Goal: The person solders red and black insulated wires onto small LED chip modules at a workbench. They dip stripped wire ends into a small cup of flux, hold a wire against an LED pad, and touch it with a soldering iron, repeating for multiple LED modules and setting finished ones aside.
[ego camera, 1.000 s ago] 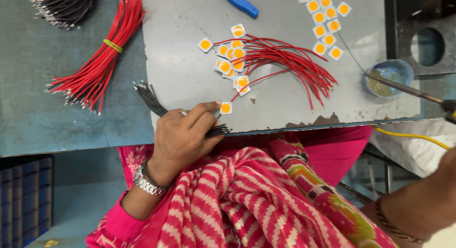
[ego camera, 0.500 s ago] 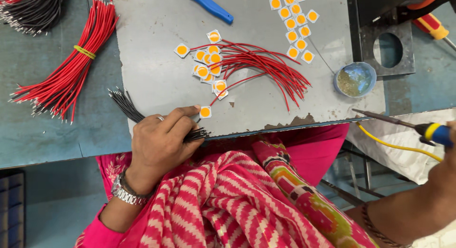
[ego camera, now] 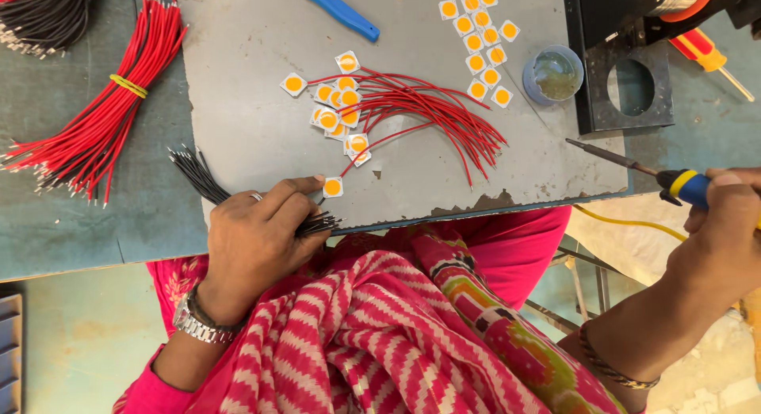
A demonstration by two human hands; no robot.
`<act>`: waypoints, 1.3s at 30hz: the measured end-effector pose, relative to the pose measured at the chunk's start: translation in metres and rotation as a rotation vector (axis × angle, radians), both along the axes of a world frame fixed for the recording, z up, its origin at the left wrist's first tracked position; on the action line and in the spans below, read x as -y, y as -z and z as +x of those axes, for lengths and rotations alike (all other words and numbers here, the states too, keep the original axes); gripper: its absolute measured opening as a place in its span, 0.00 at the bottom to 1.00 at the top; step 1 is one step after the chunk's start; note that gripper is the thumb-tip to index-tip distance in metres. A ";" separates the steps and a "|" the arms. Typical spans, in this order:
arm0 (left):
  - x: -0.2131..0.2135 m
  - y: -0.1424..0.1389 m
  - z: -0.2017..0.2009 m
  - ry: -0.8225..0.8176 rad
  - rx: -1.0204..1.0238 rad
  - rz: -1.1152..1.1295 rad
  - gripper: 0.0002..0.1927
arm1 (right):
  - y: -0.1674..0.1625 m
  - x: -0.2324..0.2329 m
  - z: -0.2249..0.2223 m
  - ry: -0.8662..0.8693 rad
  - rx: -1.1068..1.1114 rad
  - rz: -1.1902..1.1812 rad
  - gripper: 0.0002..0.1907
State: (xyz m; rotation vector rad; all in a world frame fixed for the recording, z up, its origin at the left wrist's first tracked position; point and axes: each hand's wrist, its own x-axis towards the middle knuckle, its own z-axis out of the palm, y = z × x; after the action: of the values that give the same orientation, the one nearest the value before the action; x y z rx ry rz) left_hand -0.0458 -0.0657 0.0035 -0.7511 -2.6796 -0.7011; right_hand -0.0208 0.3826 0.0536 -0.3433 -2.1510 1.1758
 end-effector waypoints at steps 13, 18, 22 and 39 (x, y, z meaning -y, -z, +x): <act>-0.001 -0.001 0.000 0.003 0.001 0.001 0.19 | 0.022 -0.034 -0.010 -0.070 -0.024 -0.163 0.08; 0.000 -0.002 0.000 0.003 0.006 -0.002 0.19 | 0.021 -0.032 -0.010 -0.062 -0.026 -0.174 0.08; -0.001 -0.002 0.000 0.002 0.000 0.005 0.19 | 0.021 -0.028 -0.008 -0.098 0.006 -0.127 0.08; -0.003 -0.001 0.000 -0.021 -0.016 -0.005 0.17 | 0.017 -0.028 -0.011 -0.032 0.066 -0.112 0.12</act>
State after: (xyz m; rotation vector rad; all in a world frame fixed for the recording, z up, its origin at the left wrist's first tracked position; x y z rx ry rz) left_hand -0.0455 -0.0629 0.0046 -0.7250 -2.6714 -0.6810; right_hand -0.0313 0.4102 0.0371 -0.4029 -2.1591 1.3233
